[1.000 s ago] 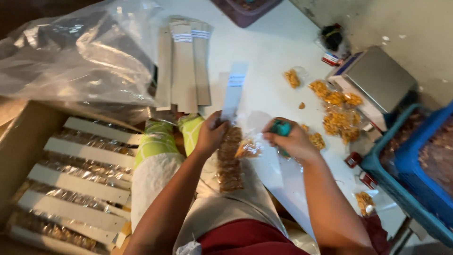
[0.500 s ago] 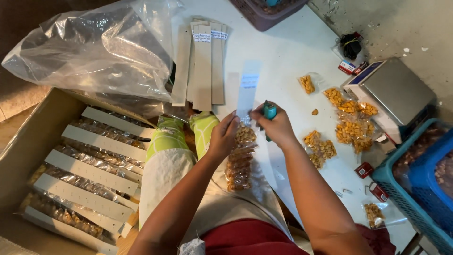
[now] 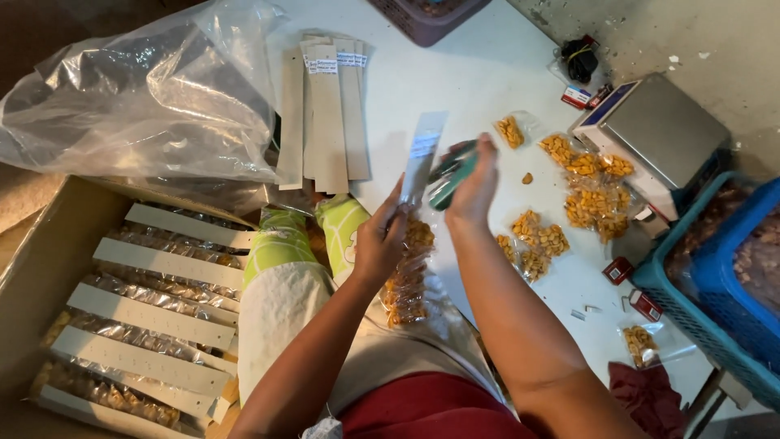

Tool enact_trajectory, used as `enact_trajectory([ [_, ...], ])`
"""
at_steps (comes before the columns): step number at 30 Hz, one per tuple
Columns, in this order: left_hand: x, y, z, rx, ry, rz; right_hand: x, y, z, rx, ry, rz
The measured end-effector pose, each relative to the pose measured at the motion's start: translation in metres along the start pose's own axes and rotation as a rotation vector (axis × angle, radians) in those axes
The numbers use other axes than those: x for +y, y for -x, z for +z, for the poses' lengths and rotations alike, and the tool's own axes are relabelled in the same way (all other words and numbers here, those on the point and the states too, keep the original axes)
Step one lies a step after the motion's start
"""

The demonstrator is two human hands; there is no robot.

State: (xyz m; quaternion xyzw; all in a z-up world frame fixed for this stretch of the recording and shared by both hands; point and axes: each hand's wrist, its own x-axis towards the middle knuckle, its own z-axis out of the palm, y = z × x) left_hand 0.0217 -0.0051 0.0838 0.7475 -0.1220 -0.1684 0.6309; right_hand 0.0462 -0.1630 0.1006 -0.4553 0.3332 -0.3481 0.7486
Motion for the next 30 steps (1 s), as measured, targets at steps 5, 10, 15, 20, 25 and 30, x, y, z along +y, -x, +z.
enact_trajectory([
  [5, -0.002, 0.001, 0.004, 0.024, 0.011, 0.044, -0.016, -0.003, -0.005, -0.018, 0.071, -0.074],
  [10, 0.007, 0.008, 0.003, 0.018, -0.014, 0.120, -0.002, 0.000, -0.005, -0.054, 0.211, 0.010],
  [15, -0.021, 0.003, 0.014, 0.049, -0.002, 0.212, 0.003, 0.014, -0.001, -0.001, 0.049, 0.096],
  [20, -0.014, 0.012, 0.013, 0.029, -0.028, 0.246, 0.002, 0.023, 0.000, 0.073, -0.284, 0.095],
  [25, -0.062, -0.007, 0.017, 0.072, -0.008, 0.227, 0.017, -0.002, -0.051, 0.033, -0.109, 0.035],
  [30, -0.049, -0.022, -0.003, 0.111, 0.075, 0.083, 0.020, -0.069, -0.198, 0.081, 1.429, 0.022],
])
